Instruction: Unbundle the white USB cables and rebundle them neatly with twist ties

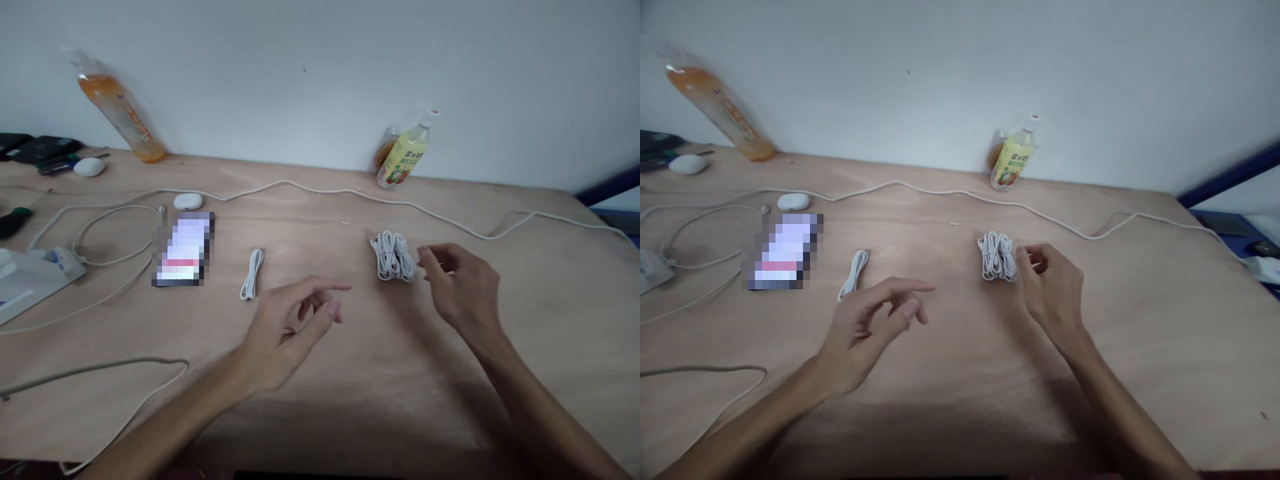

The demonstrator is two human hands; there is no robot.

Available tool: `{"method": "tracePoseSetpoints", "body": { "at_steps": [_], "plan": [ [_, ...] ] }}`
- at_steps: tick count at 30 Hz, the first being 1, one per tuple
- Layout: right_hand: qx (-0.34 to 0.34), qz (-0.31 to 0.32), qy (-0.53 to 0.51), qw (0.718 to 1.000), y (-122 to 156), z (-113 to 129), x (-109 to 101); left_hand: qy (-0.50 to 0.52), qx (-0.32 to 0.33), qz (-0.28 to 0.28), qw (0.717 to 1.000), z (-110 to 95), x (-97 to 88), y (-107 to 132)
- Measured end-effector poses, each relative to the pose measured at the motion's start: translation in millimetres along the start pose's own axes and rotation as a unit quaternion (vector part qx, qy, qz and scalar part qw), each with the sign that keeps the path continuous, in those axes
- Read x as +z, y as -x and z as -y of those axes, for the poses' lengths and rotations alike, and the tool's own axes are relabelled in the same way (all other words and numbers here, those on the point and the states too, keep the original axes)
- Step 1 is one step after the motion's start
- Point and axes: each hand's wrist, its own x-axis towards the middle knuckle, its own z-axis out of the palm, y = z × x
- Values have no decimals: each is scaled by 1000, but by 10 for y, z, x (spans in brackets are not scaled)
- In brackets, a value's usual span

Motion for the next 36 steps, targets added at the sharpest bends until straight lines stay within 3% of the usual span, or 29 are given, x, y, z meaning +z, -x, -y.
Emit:
{"method": "tracePoseSetpoints", "body": {
  "at_steps": [3, 7, 12, 15, 18, 24, 27, 29, 32, 36],
  "plan": [
    [-4, -17, -19, 1000, -22, 61, -148, -148, 24, -114, 982, -133, -201, -23],
    [-11, -4, -53, 998, 42, 180, -256, -328, -82, -230, 913, -88, -531, -95],
    [-43, 61, -96, 993, 262, 373, -183, -449, -228, -187, 844, 18, -662, -130],
    [-66, 94, -107, 988, 410, 476, -103, -458, -268, -136, 836, 64, -616, -148],
    [-95, 129, -111, 981, 537, 546, -17, -465, -247, -105, 843, 149, -582, -150],
    [-135, 195, -143, 961, 587, 568, 195, -292, -69, -67, 951, 227, -443, -105],
    [-80, 211, -201, 953, 507, 544, 336, -181, -9, 28, 983, 209, -283, -146],
    [-35, 260, -271, 926, 467, 528, 432, -108, 6, 64, 992, 237, -178, -202],
    [14, 378, -363, 852, 484, 504, 558, 30, -22, 0, 999, 350, -82, -283],
    [75, 380, -427, 817, 602, 457, 673, 184, -103, -89, 974, 481, -65, -302]
  ]
}}
